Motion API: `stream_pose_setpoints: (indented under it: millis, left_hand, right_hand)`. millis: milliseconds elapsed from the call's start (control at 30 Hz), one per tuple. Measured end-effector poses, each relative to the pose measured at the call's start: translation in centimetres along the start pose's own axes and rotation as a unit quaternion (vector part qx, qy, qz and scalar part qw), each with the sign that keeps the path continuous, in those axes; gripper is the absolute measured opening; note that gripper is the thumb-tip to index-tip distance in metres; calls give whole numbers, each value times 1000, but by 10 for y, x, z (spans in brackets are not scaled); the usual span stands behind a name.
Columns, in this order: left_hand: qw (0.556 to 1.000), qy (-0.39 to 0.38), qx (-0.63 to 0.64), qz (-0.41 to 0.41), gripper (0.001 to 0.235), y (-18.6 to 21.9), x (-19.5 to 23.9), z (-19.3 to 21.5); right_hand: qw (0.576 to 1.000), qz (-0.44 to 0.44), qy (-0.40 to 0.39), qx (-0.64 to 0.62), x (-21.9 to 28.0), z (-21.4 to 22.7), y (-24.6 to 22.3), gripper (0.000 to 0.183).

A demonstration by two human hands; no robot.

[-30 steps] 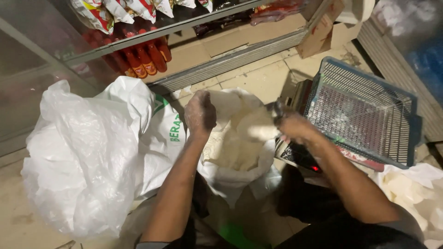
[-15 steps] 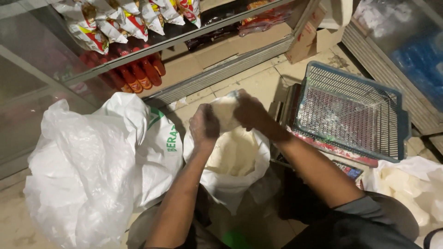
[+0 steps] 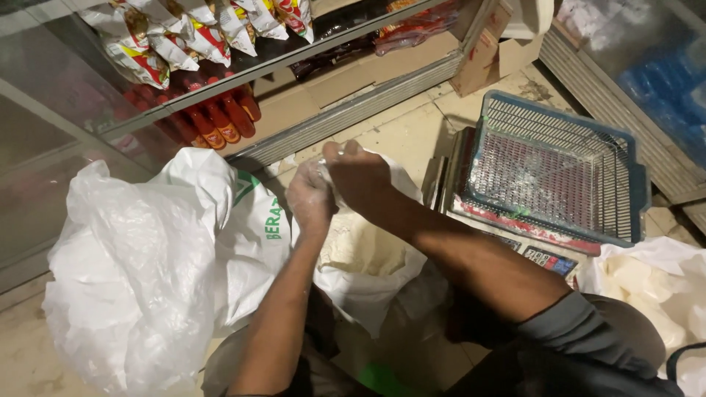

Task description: Scooping flour from a large sack into smaller plastic bags and weighing them on a digital scale.

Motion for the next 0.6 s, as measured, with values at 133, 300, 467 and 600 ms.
stream_pose_setpoints:
  millis: [133, 300, 467, 600]
  left_hand:
    - [993, 71, -35, -85, 24, -7, -11, 15]
    - [996, 27, -65, -54, 26, -24, -25, 20]
    - [987, -35, -157, -21, 25, -42, -43, 14]
    - [981, -32, -186, -37, 25, -34, -40, 18]
  right_hand:
    - [999, -5, 38, 7, 0, -3, 2, 20]
    - [995, 4, 42, -89, -27, 67, 48, 43]
    - [883, -255, -300, -255, -19, 53, 103, 34]
    - [906, 142, -359, 175, 81, -132, 87, 40]
Point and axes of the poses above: each hand's wrist, its own x-axis away from the middle knuckle, its own z-axis out of the back of the hand, y = z × x, the point moved 3 cm from there along -x, towards the middle knuckle, and after that the axes turned 14 degrees about -z, right-handed, at the moved point
